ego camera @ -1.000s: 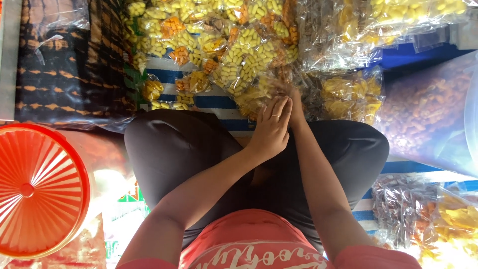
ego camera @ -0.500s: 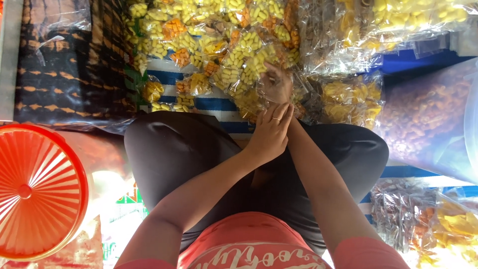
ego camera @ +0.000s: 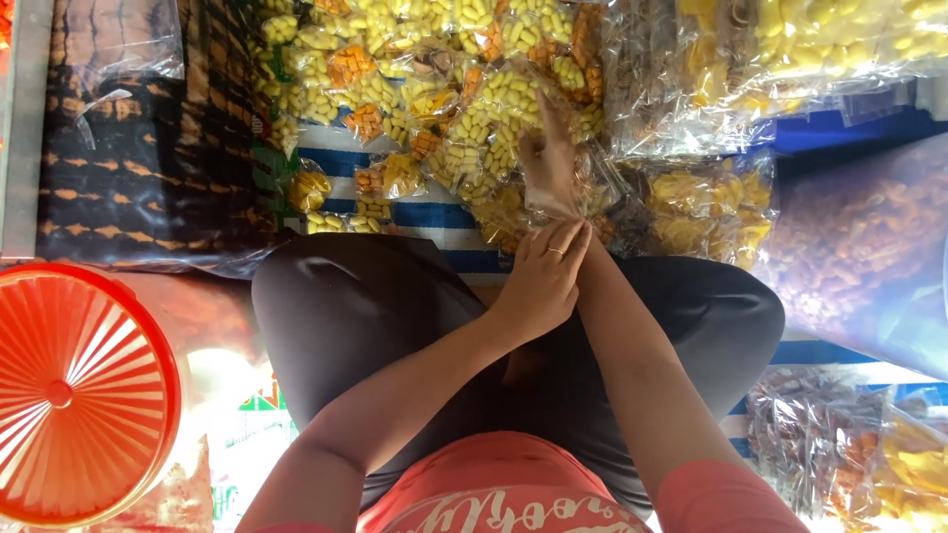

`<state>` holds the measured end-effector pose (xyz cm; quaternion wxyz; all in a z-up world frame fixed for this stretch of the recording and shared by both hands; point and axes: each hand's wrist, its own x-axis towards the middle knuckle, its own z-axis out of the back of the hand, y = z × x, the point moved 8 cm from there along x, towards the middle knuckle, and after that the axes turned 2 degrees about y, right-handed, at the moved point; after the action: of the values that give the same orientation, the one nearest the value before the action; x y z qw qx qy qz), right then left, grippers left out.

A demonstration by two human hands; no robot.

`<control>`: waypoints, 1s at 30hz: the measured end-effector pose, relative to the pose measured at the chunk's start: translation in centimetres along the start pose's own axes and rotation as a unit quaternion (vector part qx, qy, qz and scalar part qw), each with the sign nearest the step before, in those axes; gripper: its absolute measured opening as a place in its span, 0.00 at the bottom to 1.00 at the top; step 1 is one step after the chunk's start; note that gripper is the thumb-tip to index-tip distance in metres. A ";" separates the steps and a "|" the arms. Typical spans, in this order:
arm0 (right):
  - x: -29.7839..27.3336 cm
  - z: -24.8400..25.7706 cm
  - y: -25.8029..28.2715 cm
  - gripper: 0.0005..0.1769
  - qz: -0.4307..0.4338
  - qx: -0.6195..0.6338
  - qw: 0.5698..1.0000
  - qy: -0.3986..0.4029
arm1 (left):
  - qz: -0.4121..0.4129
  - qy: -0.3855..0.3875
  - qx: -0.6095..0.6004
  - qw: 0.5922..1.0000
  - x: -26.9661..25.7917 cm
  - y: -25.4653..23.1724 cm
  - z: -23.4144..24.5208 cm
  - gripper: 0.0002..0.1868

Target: Filling small plastic bags with yellow snacks from a large pile while sitting on the floor.

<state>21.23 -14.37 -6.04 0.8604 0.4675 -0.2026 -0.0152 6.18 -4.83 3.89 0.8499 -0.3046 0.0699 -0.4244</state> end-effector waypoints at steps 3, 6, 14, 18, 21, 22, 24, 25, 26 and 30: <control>-0.2 -0.5 -0.8 0.36 0.016 -0.116 0.992 -0.040 | 0.004 0.011 -0.001 1.000 0.1 0.0 -0.1 0.35; -0.4 -0.2 0.9 0.36 -0.014 -0.158 0.987 -0.020 | 0.010 0.015 0.001 1.000 0.0 0.2 -0.4 0.35; -0.3 -1.8 -2.8 0.36 -0.037 -0.308 0.948 0.071 | 0.021 0.041 0.009 0.999 0.1 0.4 -0.8 0.37; -0.6 -2.1 -3.2 0.31 -0.007 -0.322 0.946 0.018 | 0.013 0.042 0.009 0.999 0.0 0.2 -0.4 0.35; -0.6 -1.7 -3.4 0.29 0.008 -0.360 0.933 -0.026 | 0.014 0.049 0.009 0.999 0.0 0.2 -0.8 0.35; -0.5 -1.4 -3.1 0.28 0.021 -0.356 0.934 -0.037 | 0.015 0.052 0.010 0.999 0.0 0.3 -1.0 0.35; -0.5 -1.2 -3.3 0.28 0.041 -0.367 0.928 -0.048 | 0.013 0.047 0.009 0.999 0.1 0.2 -0.8 0.34; -0.5 -1.2 -3.2 0.29 0.062 -0.378 0.922 -0.059 | 0.010 0.042 0.008 0.999 0.1 0.2 -0.7 0.34; -0.5 -1.2 -3.4 0.29 0.062 -0.377 0.922 -0.060 | 0.010 0.042 0.009 0.999 0.1 0.3 -0.8 0.34; -0.6 -0.5 -3.1 0.28 0.066 -0.351 0.930 -0.091 | 0.013 0.049 0.005 0.999 0.0 0.5 -1.1 0.33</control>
<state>21.34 -15.58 -9.03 0.9464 0.1176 -0.2923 -0.0714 6.16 -5.11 2.73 0.8523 -0.2784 0.1129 -0.4282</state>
